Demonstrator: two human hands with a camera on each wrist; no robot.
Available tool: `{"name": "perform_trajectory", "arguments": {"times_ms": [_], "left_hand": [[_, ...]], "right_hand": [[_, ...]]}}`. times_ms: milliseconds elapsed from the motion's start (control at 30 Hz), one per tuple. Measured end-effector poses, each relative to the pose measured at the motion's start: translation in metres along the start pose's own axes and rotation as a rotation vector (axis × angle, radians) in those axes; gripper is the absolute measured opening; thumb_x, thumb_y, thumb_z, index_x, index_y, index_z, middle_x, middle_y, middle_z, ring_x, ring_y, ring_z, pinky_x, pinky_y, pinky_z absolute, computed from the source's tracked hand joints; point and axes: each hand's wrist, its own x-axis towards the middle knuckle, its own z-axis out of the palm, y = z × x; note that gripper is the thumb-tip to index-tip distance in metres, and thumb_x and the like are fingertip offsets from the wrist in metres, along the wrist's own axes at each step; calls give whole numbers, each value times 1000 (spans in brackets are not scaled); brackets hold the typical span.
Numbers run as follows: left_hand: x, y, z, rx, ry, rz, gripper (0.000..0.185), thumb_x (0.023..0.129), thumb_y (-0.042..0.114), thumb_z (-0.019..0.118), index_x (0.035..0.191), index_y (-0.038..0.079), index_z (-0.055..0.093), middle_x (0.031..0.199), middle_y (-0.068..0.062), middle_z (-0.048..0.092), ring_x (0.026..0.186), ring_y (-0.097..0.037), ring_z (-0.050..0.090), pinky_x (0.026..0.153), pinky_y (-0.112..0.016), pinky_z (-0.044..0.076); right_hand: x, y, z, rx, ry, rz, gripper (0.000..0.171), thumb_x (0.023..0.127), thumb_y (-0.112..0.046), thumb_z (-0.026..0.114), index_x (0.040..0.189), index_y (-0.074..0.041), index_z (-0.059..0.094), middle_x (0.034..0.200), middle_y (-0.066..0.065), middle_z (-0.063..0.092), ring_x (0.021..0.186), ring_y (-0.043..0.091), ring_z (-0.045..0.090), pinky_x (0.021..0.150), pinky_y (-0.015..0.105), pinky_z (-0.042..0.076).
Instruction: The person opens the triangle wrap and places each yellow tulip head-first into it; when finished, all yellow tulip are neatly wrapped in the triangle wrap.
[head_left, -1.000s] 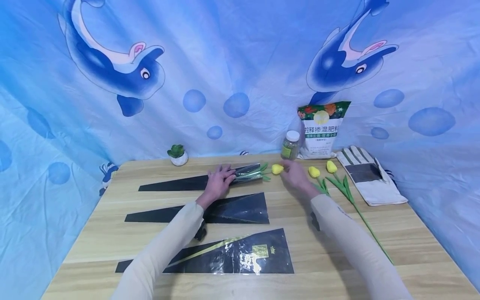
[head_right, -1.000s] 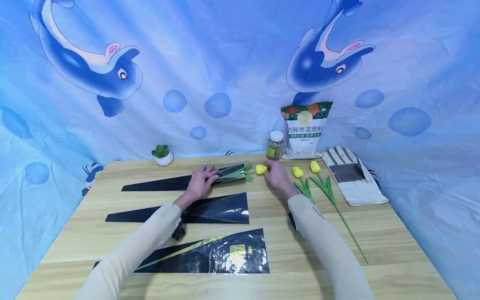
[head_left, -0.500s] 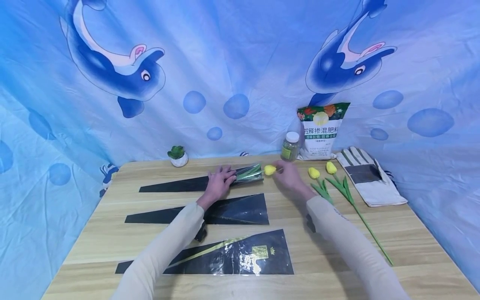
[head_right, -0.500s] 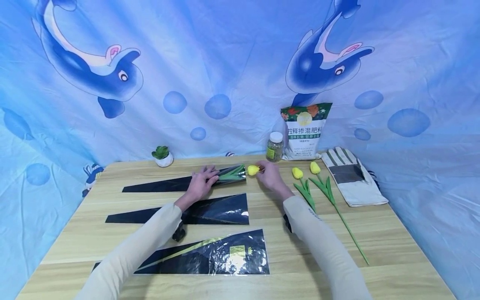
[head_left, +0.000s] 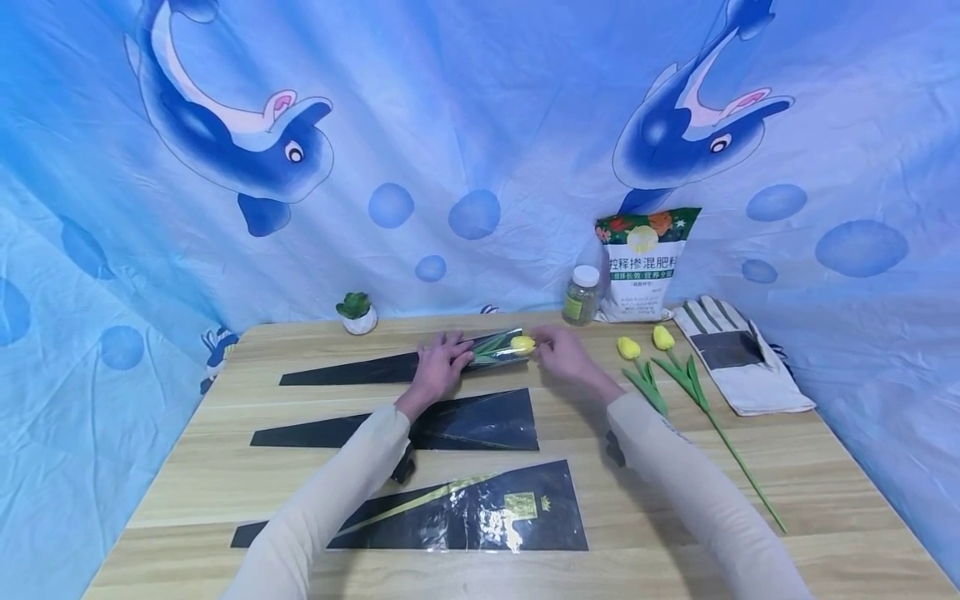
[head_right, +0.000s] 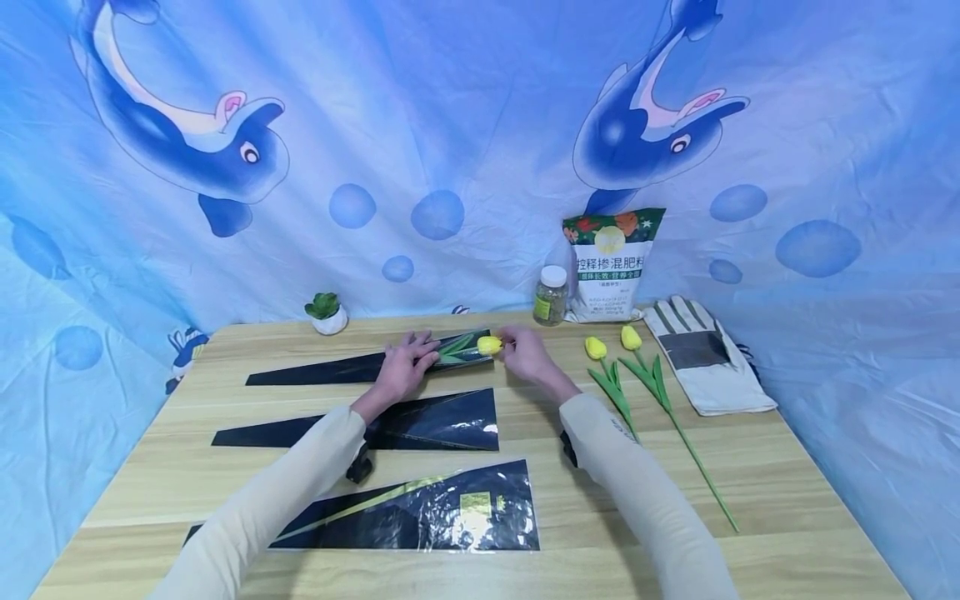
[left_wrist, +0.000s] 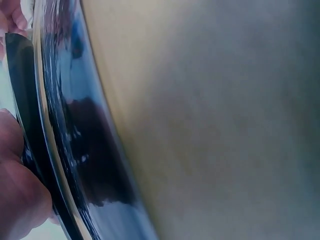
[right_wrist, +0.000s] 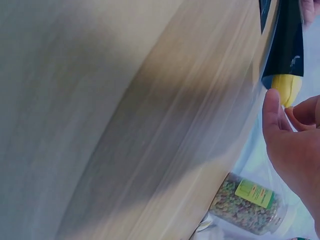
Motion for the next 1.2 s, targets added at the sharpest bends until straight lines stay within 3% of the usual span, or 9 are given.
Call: {"name": "perform_trajectory", "arguments": {"times_ms": [267,533,900,1200], "left_hand": [[1,2,0,-18,-4,3,39,103,27,57,136,7,63,150,-17,46,142,-46,29,108,-76,9],[1,4,0,-6,4,-1,38,103,27,58,135,8,63,150,-16,47,143,-44,30,110,-75,9],[1,4,2,16,55,24,35,101,24,60,130,6,67,145,-15,53,138,-43,39,108,-76,13],[2,5,3,23,53,42,33,100,24,62,128,6,69,141,-16,56,137,-43,40,110,-73,13]], "right_hand": [[2,-5,6,130,-73,31,54,87,14,51,141,12,44,128,28,59,113,36,61,93,38,54],[2,-9,9,280,-83,92,49,99,-1,46,145,12,39,130,30,56,113,39,59,94,44,53],[4,-4,13,272,-62,112,52,100,-13,49,145,9,40,130,28,57,119,41,56,105,53,42],[3,-6,10,295,-61,123,47,101,-12,46,142,11,43,126,29,60,116,41,59,97,49,49]]}}
